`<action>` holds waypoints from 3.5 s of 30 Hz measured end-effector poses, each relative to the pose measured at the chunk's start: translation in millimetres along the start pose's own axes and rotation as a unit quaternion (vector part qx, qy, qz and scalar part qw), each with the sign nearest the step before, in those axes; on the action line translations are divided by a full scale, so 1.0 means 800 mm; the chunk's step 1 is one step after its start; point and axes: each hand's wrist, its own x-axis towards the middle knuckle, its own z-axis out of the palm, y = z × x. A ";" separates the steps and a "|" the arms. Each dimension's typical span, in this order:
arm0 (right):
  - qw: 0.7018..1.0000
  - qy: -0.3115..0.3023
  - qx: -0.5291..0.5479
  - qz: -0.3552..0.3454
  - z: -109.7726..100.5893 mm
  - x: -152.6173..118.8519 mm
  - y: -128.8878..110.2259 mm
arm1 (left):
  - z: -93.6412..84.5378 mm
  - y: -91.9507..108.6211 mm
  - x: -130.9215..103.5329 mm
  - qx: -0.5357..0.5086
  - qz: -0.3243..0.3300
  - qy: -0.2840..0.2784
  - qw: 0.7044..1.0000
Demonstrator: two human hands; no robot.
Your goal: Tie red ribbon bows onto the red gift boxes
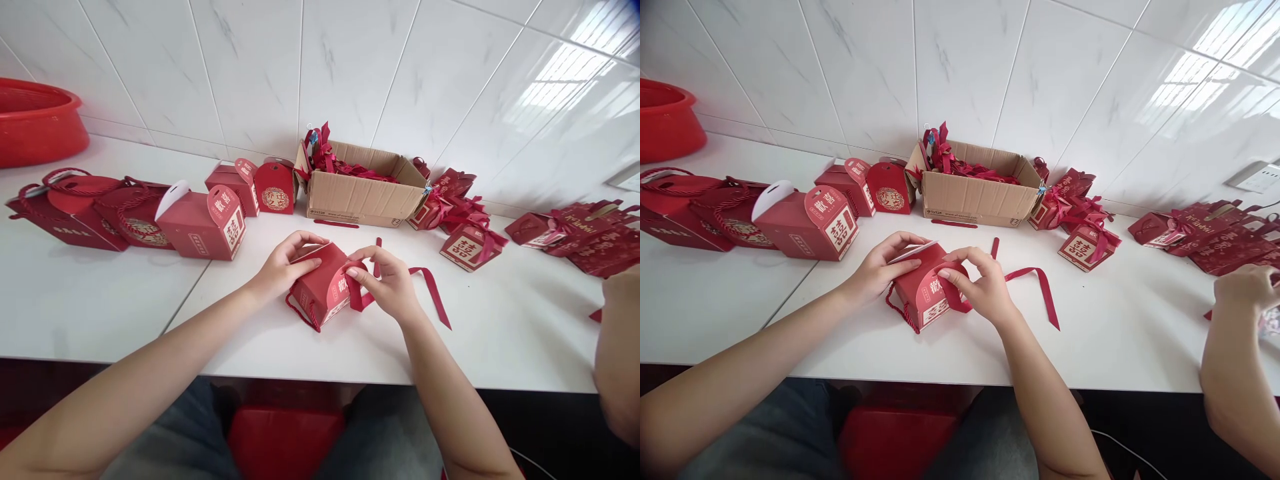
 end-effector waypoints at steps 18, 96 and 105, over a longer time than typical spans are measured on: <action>0.971 -0.101 0.210 0.063 -0.007 -0.005 -0.009 | 0.002 0.001 -0.006 -0.043 -0.015 -0.076 0.996; 0.943 -0.312 0.110 -0.019 -0.039 0.013 0.024 | -0.004 0.165 0.083 -0.100 0.108 0.104 0.984; 0.993 -0.114 0.015 -0.011 -0.003 0.009 0.010 | -0.001 0.174 0.074 -0.088 0.174 0.136 0.971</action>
